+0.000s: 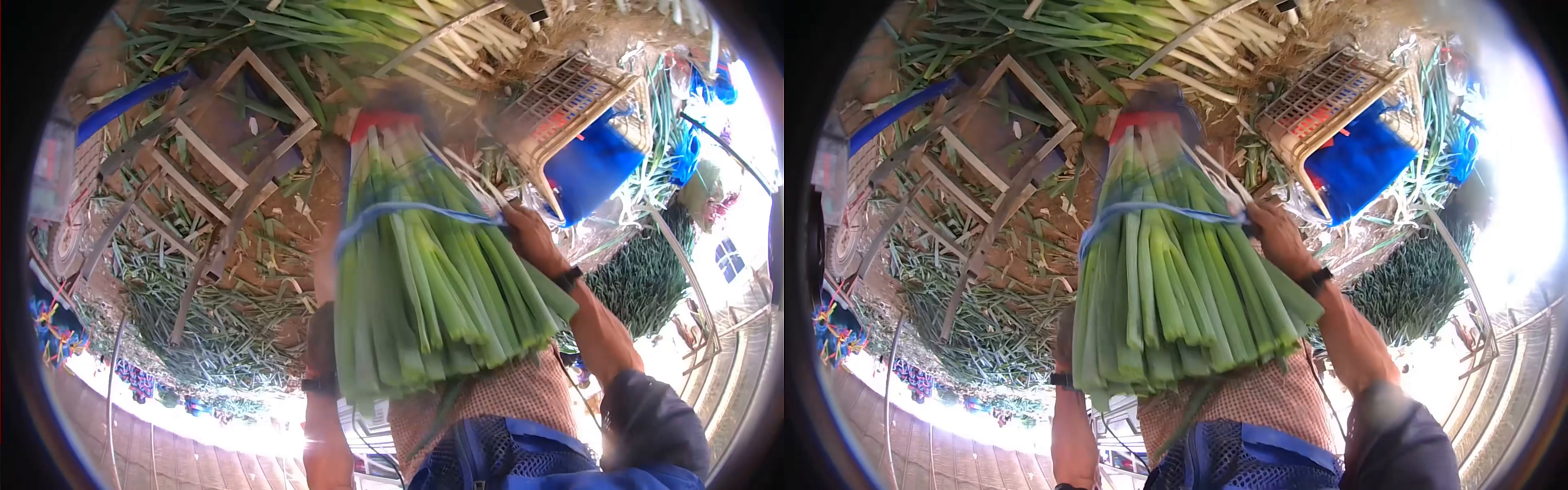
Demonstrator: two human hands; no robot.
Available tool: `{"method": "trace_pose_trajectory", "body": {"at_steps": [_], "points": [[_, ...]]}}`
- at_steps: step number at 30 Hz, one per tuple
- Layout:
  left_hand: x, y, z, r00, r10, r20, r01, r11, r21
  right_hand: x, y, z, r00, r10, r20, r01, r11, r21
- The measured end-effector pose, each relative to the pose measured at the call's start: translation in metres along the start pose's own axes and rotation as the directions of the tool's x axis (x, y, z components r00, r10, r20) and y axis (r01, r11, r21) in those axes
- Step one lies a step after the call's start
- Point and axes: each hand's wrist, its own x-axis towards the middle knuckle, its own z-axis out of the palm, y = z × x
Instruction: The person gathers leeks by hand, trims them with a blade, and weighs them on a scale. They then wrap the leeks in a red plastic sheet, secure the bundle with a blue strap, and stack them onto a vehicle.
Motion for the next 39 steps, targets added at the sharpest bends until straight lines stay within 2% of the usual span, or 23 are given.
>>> {"method": "trace_pose_trajectory", "body": {"at_steps": [2,3,5,7,9,10,12,14,15,16,17,18,19,21,22,23,24,27,30,33,35,36,39], "points": [[-0.026,0.011,-0.007,0.995,-0.08,-0.057,0.069,0.983,-0.173,-0.044,-0.031,-0.03,0.999,0.016,0.035,-0.013,0.996,-0.083],[-0.04,0.024,-0.012,0.994,-0.083,-0.068,0.065,0.972,-0.226,-0.07,-0.043,-0.031,0.986,-0.054,-0.155,0.073,0.99,0.122],[-0.067,0.099,-0.045,0.993,-0.036,0.113,0.076,0.924,-0.375,-0.104,-0.077,-0.046,0.962,-0.119,-0.245,0.11,0.993,-0.05],[-0.087,0.141,-0.06,0.991,0.135,0.011,-0.135,0.986,0.099,-0.119,-0.127,-0.073,0.932,-0.176,-0.318,0.136,0.98,-0.145],[-0.108,0.192,-0.079,0.874,0.483,-0.049,-0.458,0.854,0.247,-0.145,-0.165,-0.099,0.892,-0.303,-0.336,0.255,0.95,-0.179],[-0.123,0.205,-0.088,0.892,0.441,-0.097,-0.397,0.867,0.3,-0.159,-0.183,-0.111,0.87,-0.36,-0.336,0.31,0.931,-0.194],[-0.153,0.223,-0.099,0.922,0.335,-0.195,-0.282,0.925,0.254,-0.179,-0.219,-0.133,0.904,-0.205,-0.377,0.314,0.914,0.257],[-0.17,0.247,-0.105,0.929,0.295,-0.222,-0.255,0.948,0.19,-0.189,-0.235,-0.148,0.969,0.096,-0.228,0.122,0.616,0.779],[-0.173,0.261,-0.112,0.929,0.316,-0.192,-0.271,0.935,0.227,-0.189,-0.237,-0.153,0.961,-0.038,-0.274,0.197,0.79,0.581],[-0.166,0.258,-0.111,0.914,0.363,-0.18,-0.301,0.905,0.3,-0.184,-0.236,-0.159,0.888,-0.315,-0.336,0.346,0.937,0.037],[-0.158,0.255,-0.11,0.897,0.41,-0.167,-0.328,0.868,0.372,-0.174,-0.232,-0.157,0.817,-0.464,-0.344,0.386,0.881,-0.273],[-0.151,0.251,-0.109,0.877,0.456,-0.154,-0.352,0.826,0.441,-0.162,-0.228,-0.152,0.817,-0.463,-0.343,0.324,0.861,-0.392],[-0.135,0.254,-0.105,0.861,0.486,-0.148,-0.375,0.805,0.46,-0.142,-0.221,-0.146,0.843,-0.408,-0.351,0.309,0.901,-0.305],[-0.101,0.238,-0.088,0.945,0.297,-0.134,-0.223,0.89,0.398,-0.115,-0.21,-0.138,0.909,-0.288,-0.301,0.266,0.957,-0.115],[-0.096,0.232,-0.083,0.97,0.092,-0.226,-0.1,0.995,-0.026,-0.106,-0.209,-0.137,0.941,-0.235,-0.244,0.238,0.971,-0.018],[-0.088,0.23,-0.076,0.966,-0.124,-0.227,0.008,0.891,-0.454,-0.098,-0.212,-0.14,0.962,-0.166,-0.216,0.191,0.977,0.098],[-0.082,0.232,-0.07,0.941,-0.313,-0.127,0.093,0.601,-0.794,-0.091,-0.217,-0.143,0.978,-0.096,-0.187,0.135,0.968,0.211],[-0.095,0.267,-0.064,0.863,-0.17,-0.476,-0.061,0.899,-0.433,-0.096,-0.242,-0.143,0.97,0.233,-0.066,-0.141,0.765,0.628],[-0.104,0.305,-0.052,0.848,0.169,-0.503,-0.263,0.957,-0.122,-0.101,-0.252,-0.149,0.985,0.17,-0.014,-0.128,0.79,0.6],[-0.102,0.339,-0.04,0.84,0.542,-0.021,-0.516,0.81,0.278,-0.093,-0.236,-0.141,0.99,0.142,-0.022,-0.1,0.788,0.608],[-0.086,0.343,-0.015,0.96,0.097,0.262,-0.144,0.976,0.165,-0.093,-0.232,-0.142,0.992,0.128,-0.005,-0.096,0.769,0.632],[-0.074,0.341,0.0,0.905,-0.131,0.406,0.072,0.985,0.156,-0.094,-0.231,-0.143,0.992,0.128,0.004,-0.1,0.754,0.65],[-0.033,0.309,0.05,0.884,0.017,0.467,-0.272,0.831,0.485,-0.096,-0.227,-0.141,0.994,0.107,0.026,-0.096,0.73,0.677]]}}
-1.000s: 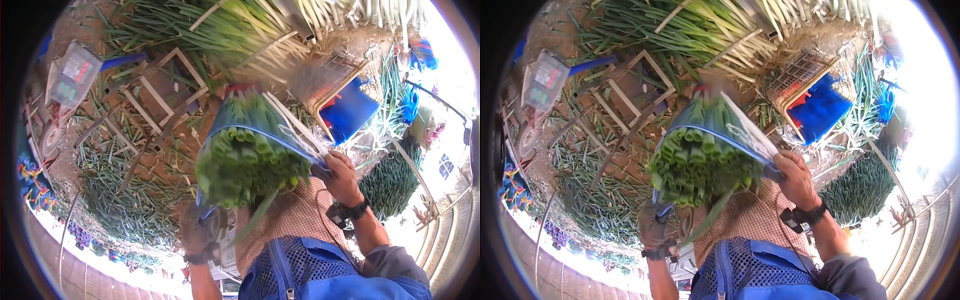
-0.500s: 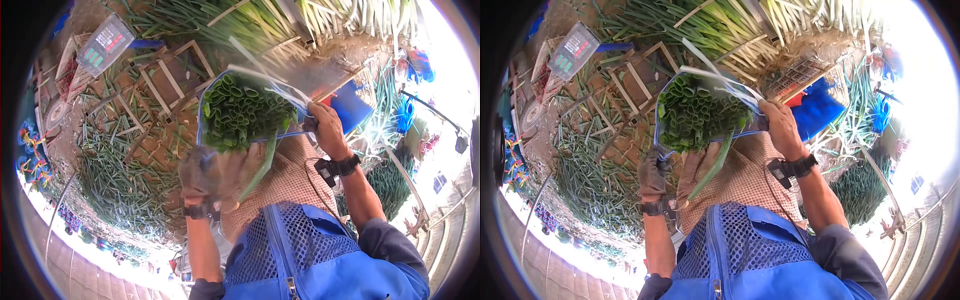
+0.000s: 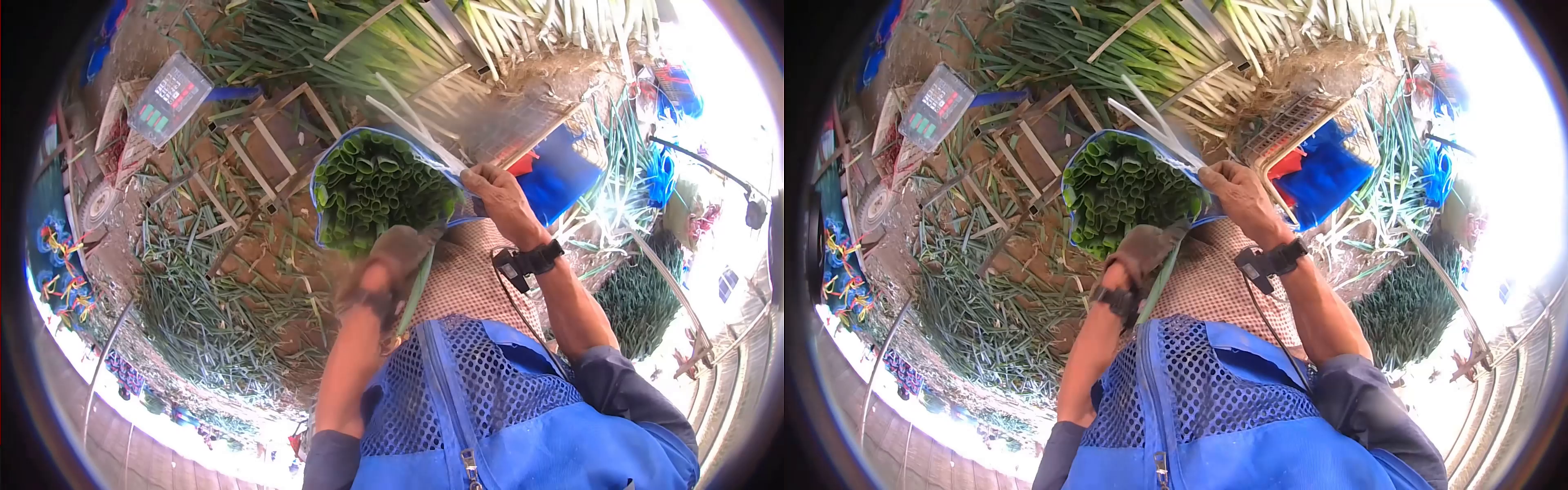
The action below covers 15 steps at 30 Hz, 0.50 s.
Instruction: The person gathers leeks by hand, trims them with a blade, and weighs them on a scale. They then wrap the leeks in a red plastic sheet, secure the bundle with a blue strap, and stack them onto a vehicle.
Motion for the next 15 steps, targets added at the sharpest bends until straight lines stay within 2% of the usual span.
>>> {"method": "trace_pose_trajectory", "body": {"at_steps": [2,7,9,11,12,14,15], "points": [[0.011,0.007,0.009,0.997,0.071,-0.024,-0.067,0.985,0.156,-0.004,0.005,-0.002,1.0,-0.005,0.002,0.005,1.0,-0.015],[-0.013,0.053,0.017,0.954,-0.014,-0.3,0.066,0.984,0.164,-0.011,0.017,-0.017,0.999,-0.038,-0.023,0.036,0.997,-0.066],[-0.018,0.062,0.019,0.909,0.102,-0.405,0.006,0.967,0.256,-0.012,0.022,-0.025,0.998,-0.047,-0.045,0.044,0.996,-0.074],[-0.032,0.066,0.014,0.808,0.253,-0.532,-0.088,0.945,0.316,-0.013,0.026,-0.024,0.995,-0.046,-0.085,0.04,0.997,-0.072],[-0.038,0.04,0.041,0.633,0.253,-0.732,-0.352,0.936,0.02,-0.014,0.027,-0.023,0.993,-0.043,-0.109,0.036,0.997,-0.067],[-0.047,0.016,0.036,0.376,0.188,-0.908,-0.568,0.821,-0.065,-0.014,0.02,-0.023,0.988,-0.044,-0.149,0.038,0.998,-0.041],[-0.066,0.023,0.009,0.392,0.196,-0.899,-0.404,0.915,0.023,-0.018,0.016,-0.021,0.985,-0.039,-0.167,0.038,0.999,-0.014]]}}
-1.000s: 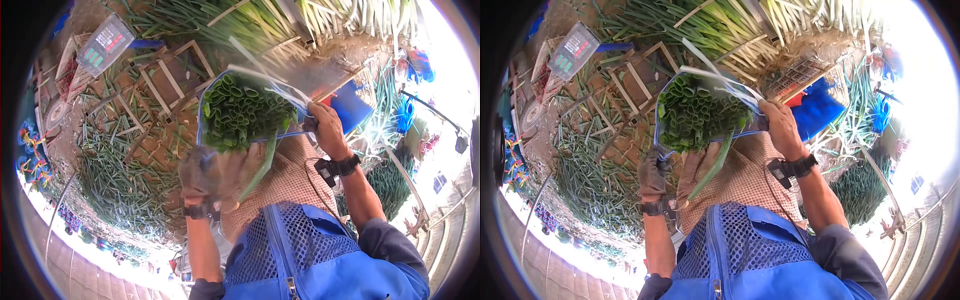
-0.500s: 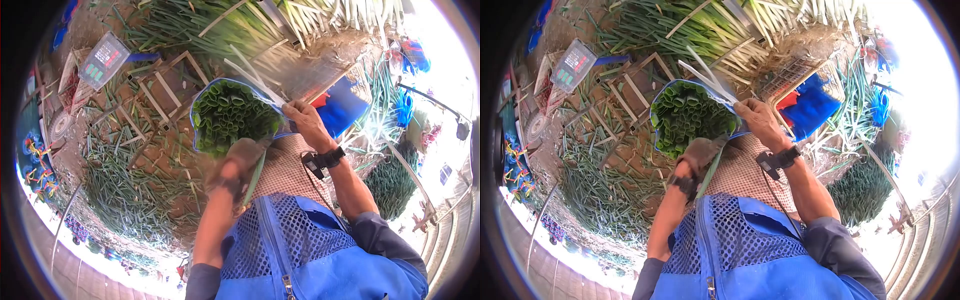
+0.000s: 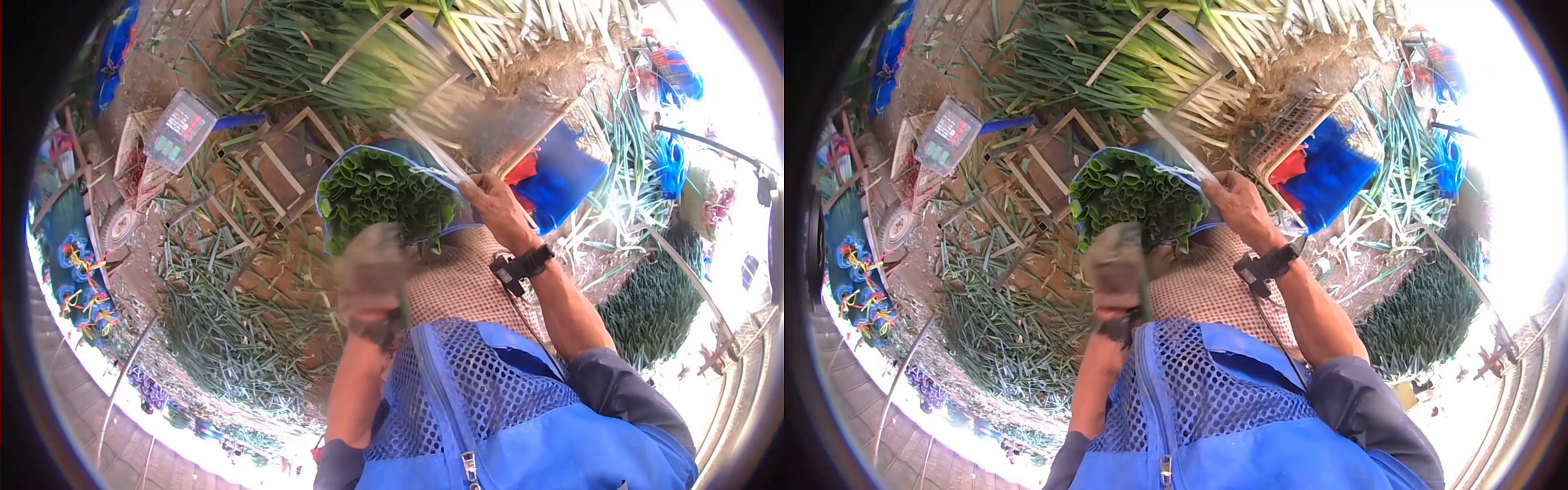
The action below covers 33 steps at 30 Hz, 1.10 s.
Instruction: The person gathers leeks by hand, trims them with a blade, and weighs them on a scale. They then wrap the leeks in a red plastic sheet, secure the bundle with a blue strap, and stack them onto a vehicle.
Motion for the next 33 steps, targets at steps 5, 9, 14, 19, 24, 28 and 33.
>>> {"method": "trace_pose_trajectory", "body": {"at_steps": [5,9,14,19,24,28,33], "points": [[-0.01,-0.073,-0.147,0.831,-0.555,0.036,0.44,0.695,0.568,0.005,-0.001,-0.017,0.993,-0.043,0.112,0.047,0.998,-0.034],[-0.04,-0.089,-0.198,0.688,-0.725,0.015,0.41,0.405,0.817,0.044,0.019,-0.015,0.992,-0.057,0.109,0.09,0.942,-0.323],[-0.051,-0.107,-0.148,0.765,-0.634,0.111,0.524,0.713,0.466,0.102,0.056,-0.012,0.844,-0.356,0.401,0.532,0.461,-0.711],[-0.032,-0.083,-0.056,0.715,-0.588,0.378,0.576,0.802,0.158,0.08,0.013,-0.005,0.963,-0.239,0.125,0.269,0.82,-0.506],[-0.024,-0.085,-0.032,0.724,-0.608,0.326,0.573,0.793,0.207,0.053,-0.002,-0.024,0.931,-0.364,0.01,0.352,0.907,0.232],[-0.012,-0.065,-0.035,0.757,-0.592,0.275,0.539,0.805,0.25,-0.022,-0.074,-0.044,0.976,-0.205,0.07,0.089,0.674,0.734],[0.017,-0.03,-0.038,0.807,-0.545,0.226,0.545,0.836,0.071,-0.098,-0.113,-0.055,0.838,-0.519,0.168,0.231,0.616,0.753]]}}
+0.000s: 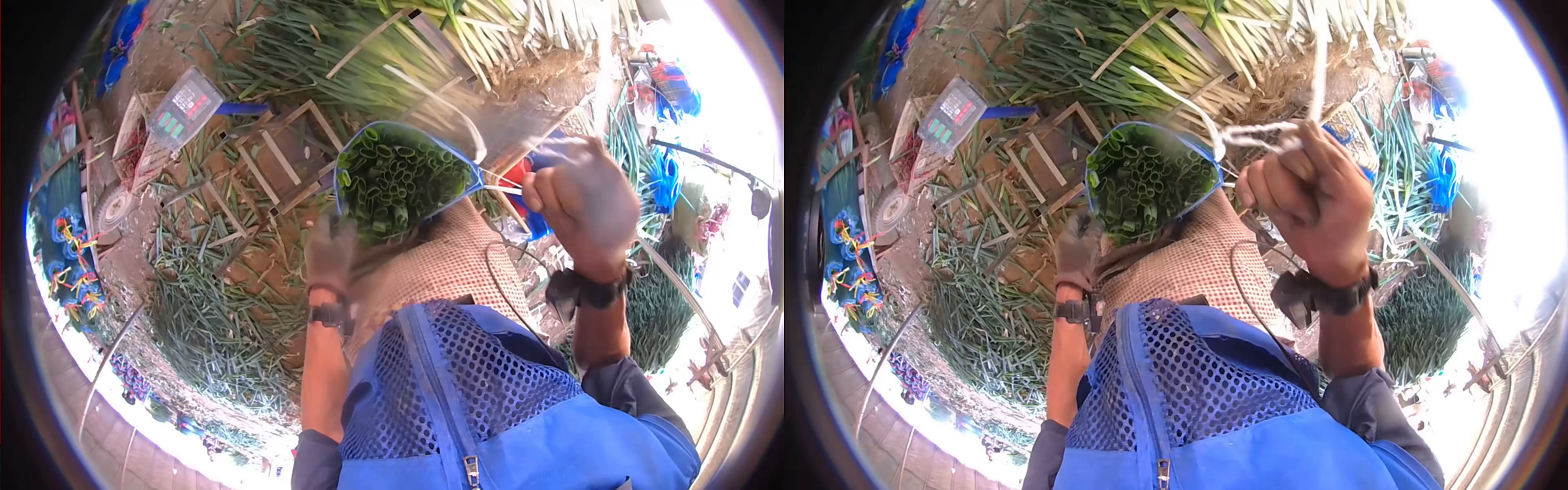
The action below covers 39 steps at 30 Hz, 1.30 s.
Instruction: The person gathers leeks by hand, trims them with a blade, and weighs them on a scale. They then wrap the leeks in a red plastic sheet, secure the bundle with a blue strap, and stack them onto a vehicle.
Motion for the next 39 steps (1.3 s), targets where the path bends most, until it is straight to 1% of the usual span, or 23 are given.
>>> {"method": "trace_pose_trajectory", "body": {"at_steps": [2,5,7,8,11,12,14,17,21,22,23,24,25,26,27,28,29,30,31,32,35,36,39], "points": [[0.002,0.011,0.0,0.999,0.013,-0.038,-0.018,0.992,-0.129,-0.01,-0.005,0.017,0.996,-0.078,0.038,0.081,0.995,-0.066],[0.004,0.029,-0.002,0.991,0.104,-0.078,-0.122,0.954,-0.274,-0.014,-0.004,0.031,0.982,-0.168,0.091,0.18,0.972,-0.15],[-0.003,0.055,-0.004,0.988,0.146,-0.054,-0.156,0.928,-0.339,-0.014,-0.002,0.039,0.974,-0.187,0.13,0.208,0.963,-0.169],[-0.004,0.064,-0.004,0.984,0.171,-0.045,-0.176,0.911,-0.373,-0.012,-0.001,0.046,0.971,-0.17,0.165,0.196,0.969,-0.15],[-0.003,0.075,-0.002,0.987,0.162,-0.021,-0.148,0.831,-0.537,0.002,-0.005,0.068,0.938,-0.082,0.337,0.113,0.991,-0.073],[-0.002,0.077,-0.002,0.982,0.188,-0.03,-0.175,0.831,-0.528,-0.003,-0.009,0.081,0.964,-0.043,0.264,0.066,0.995,-0.079],[-0.004,0.076,-0.001,0.97,0.237,-0.046,-0.227,0.83,-0.51,-0.005,-0.011,0.085,0.967,0.001,0.254,0.021,0.996,-0.084],[-0.017,0.096,-0.006,0.971,0.232,0.06,-0.162,0.82,-0.549,-0.005,-0.01,0.092,0.975,0.036,0.22,-0.017,0.996,-0.086],[-0.018,0.12,0.008,0.939,0.308,0.153,-0.152,0.771,-0.618,0.009,-0.01,0.091,0.984,0.054,0.168,-0.037,0.994,-0.101],[-0.021,0.128,0.008,0.923,0.336,0.188,-0.145,0.756,-0.639,0.012,-0.009,0.088,0.976,0.074,0.205,-0.066,0.997,-0.047],[-0.023,0.135,0.01,0.905,0.363,0.221,-0.137,0.741,-0.657,0.014,-0.009,0.087,0.967,0.096,0.235,-0.088,0.995,-0.042],[-0.022,0.138,0.022,0.906,0.42,0.057,-0.284,0.701,-0.655,0.015,-0.008,0.086,0.969,0.102,0.226,-0.097,0.995,-0.032],[-0.018,0.138,0.023,0.942,0.317,0.113,-0.209,0.814,-0.543,0.013,-0.008,0.086,0.97,0.108,0.217,-0.106,0.994,-0.021],[-0.01,0.139,0.024,0.967,0.201,0.156,-0.121,0.902,-0.414,0.01,-0.008,0.088,0.98,0.118,0.162,-0.12,0.993,0.003],[-0.002,0.14,0.025,0.98,0.078,0.181,-0.026,0.962,-0.273,0.007,-0.007,0.093,0.987,0.123,0.102,-0.118,0.992,-0.054],[0.004,0.14,0.028,0.979,-0.007,0.203,0.068,0.952,-0.298,0.003,-0.007,0.1,0.992,0.122,0.043,-0.116,0.987,-0.111],[0.013,0.141,0.032,0.982,0.016,0.188,0.024,0.979,-0.204,0.001,-0.007,0.104,0.993,0.119,-0.019,-0.12,0.979,-0.168],[0.021,0.147,0.032,0.984,0.04,0.176,-0.021,0.994,-0.107,0.002,-0.006,0.098,0.987,0.134,0.091,-0.129,0.99,-0.065],[0.028,0.154,0.033,0.984,0.069,0.166,-0.068,0.998,-0.011,0.0,-0.004,0.097,0.987,0.133,0.084,-0.129,0.99,-0.052],[0.034,0.161,0.035,0.982,0.095,0.164,-0.101,0.995,0.027,-0.004,-0.002,0.1,0.988,0.134,0.075,-0.131,0.991,-0.038],[0.058,0.15,0.066,0.954,0.208,0.214,-0.187,0.975,-0.118,-0.008,-0.001,0.102,0.987,0.129,0.096,-0.127,0.991,-0.031],[0.063,0.15,0.073,0.942,0.293,0.162,-0.266,0.949,-0.169,-0.009,-0.002,0.097,0.984,0.13,0.12,-0.127,0.991,-0.032],[0.062,0.143,0.072,0.921,0.337,0.196,-0.189,0.826,-0.53,-0.008,-0.005,0.081,0.976,0.091,0.196,-0.072,0.992,-0.101]]}}
